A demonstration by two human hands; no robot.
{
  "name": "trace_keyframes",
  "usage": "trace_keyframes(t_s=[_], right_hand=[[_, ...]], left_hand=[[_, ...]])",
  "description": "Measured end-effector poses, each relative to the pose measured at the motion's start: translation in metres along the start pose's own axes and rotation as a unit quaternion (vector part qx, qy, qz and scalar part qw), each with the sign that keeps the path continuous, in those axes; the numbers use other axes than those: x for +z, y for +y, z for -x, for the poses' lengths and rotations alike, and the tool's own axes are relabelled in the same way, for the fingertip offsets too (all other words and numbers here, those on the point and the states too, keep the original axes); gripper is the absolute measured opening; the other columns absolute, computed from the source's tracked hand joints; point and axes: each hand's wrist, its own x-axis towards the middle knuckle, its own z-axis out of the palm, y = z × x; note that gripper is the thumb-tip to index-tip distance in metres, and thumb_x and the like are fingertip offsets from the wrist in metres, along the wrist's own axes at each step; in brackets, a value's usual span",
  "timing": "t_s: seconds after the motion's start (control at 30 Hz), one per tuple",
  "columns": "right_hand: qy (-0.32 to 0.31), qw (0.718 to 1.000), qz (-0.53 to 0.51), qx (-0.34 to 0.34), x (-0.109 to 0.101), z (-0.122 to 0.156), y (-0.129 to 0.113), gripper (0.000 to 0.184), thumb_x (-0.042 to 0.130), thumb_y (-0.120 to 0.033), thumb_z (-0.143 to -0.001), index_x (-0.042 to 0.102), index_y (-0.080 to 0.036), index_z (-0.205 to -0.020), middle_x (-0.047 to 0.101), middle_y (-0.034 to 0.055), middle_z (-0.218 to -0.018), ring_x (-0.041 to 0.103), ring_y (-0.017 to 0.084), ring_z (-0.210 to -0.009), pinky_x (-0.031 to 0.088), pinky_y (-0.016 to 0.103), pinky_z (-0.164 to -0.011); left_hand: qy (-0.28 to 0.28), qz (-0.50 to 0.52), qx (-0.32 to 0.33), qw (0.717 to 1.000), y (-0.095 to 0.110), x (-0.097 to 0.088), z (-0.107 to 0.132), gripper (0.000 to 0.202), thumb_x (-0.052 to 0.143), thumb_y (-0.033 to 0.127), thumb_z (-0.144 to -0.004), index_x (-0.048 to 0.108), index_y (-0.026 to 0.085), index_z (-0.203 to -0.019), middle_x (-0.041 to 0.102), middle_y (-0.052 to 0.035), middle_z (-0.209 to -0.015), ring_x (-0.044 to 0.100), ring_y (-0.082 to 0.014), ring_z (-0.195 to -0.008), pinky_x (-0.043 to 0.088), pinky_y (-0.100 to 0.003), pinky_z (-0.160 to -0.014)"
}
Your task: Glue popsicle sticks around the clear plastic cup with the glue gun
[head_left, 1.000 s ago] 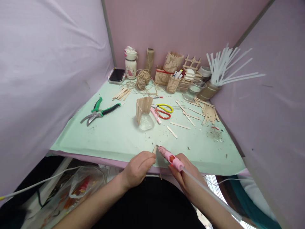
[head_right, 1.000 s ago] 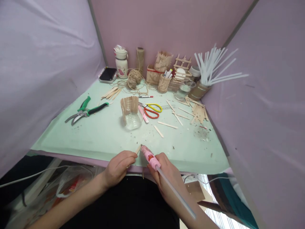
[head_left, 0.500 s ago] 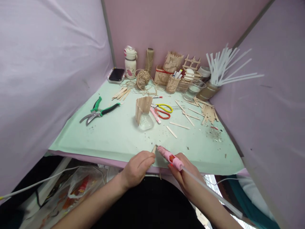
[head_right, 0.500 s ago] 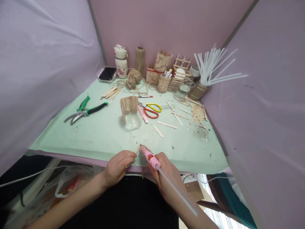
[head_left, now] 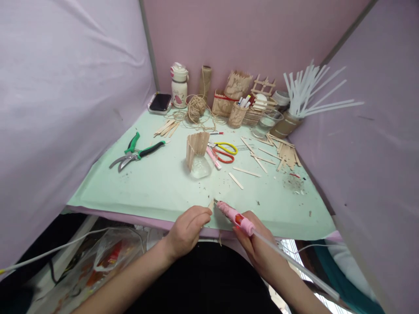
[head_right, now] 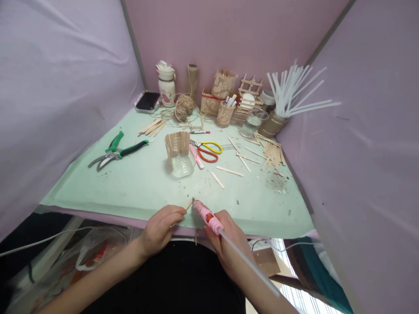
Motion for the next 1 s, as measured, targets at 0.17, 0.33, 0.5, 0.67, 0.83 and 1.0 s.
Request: trace_keyframes(t_s=[0.17, 0.33, 0.5, 0.67, 0.83, 1.0], right_hand=[[0.002, 1.000, -0.012, -0.015, 0.003, 0.000, 0.004, 0.026, 0.036, -0.041, -0.100, 0.053, -0.023, -0.092, 0.057, 0.0022, -0.084, 0.058, 0.016, -0.071, 0.047, 0.028, -0.062], [0.013, 1.000, -0.020, -0.013, 0.010, -0.004, 0.009, 0.025, 0.037, -0.041, -0.099, 0.051, -0.023, -0.089, 0.056, 0.0017, -0.083, 0.057, 0.016, -0.069, 0.046, 0.028, -0.060], [0.000, 0.999, -0.036, -0.014, 0.011, -0.002, 0.010, 0.025, 0.036, -0.041, -0.100, 0.051, -0.023, -0.091, 0.055, 0.0016, -0.084, 0.057, 0.016, -0.072, 0.047, 0.029, -0.063], [-0.005, 0.999, -0.036, -0.013, 0.011, -0.002, 0.011, 0.025, 0.035, -0.041, -0.101, 0.050, -0.023, -0.091, 0.054, 0.0020, -0.085, 0.057, 0.016, -0.073, 0.046, 0.029, -0.065], [-0.009, 1.000, -0.029, 0.001, 0.013, -0.003, 0.013, 0.026, 0.034, -0.042, -0.101, 0.049, -0.023, -0.090, 0.055, 0.0024, -0.086, 0.057, 0.017, -0.073, 0.046, 0.030, -0.064], [-0.002, 1.000, -0.022, -0.001, 0.011, -0.002, 0.011, 0.026, 0.034, -0.042, -0.100, 0.050, -0.023, -0.090, 0.055, 0.0021, -0.084, 0.057, 0.017, -0.070, 0.047, 0.030, -0.062]], left_hand=[[0.017, -0.005, -0.036, 0.999, 0.001, 0.000, 0.003, 0.031, 0.041, -0.003, -0.088, 0.055, 0.014, -0.109, 0.066, -0.0124, -0.099, 0.064, -0.0174, -0.095, 0.057, -0.032, -0.079], [0.032, 0.012, -0.069, 0.997, 0.003, -0.001, 0.003, 0.025, 0.040, 0.001, -0.091, 0.056, 0.015, -0.104, 0.068, -0.0109, -0.096, 0.066, -0.0169, -0.090, 0.057, -0.031, -0.076], [0.034, 0.008, -0.078, 0.996, 0.002, -0.001, 0.004, 0.026, 0.040, 0.001, -0.091, 0.056, 0.015, -0.105, 0.069, -0.0111, -0.097, 0.066, -0.0169, -0.093, 0.057, -0.031, -0.078], [0.032, 0.011, -0.073, 0.997, 0.001, 0.000, 0.005, 0.027, 0.041, 0.001, -0.091, 0.056, 0.016, -0.106, 0.069, -0.0111, -0.098, 0.066, -0.0172, -0.093, 0.057, -0.032, -0.078], [0.034, 0.008, -0.071, 0.997, 0.002, -0.001, 0.005, 0.026, 0.041, 0.000, -0.090, 0.056, 0.015, -0.105, 0.068, -0.0112, -0.097, 0.066, -0.0170, -0.093, 0.057, -0.031, -0.077], [0.046, 0.001, -0.080, 0.996, 0.003, -0.001, 0.004, 0.023, 0.042, 0.004, -0.092, 0.057, 0.016, -0.105, 0.070, -0.0098, -0.096, 0.067, -0.0169, -0.092, 0.057, -0.031, -0.077]])
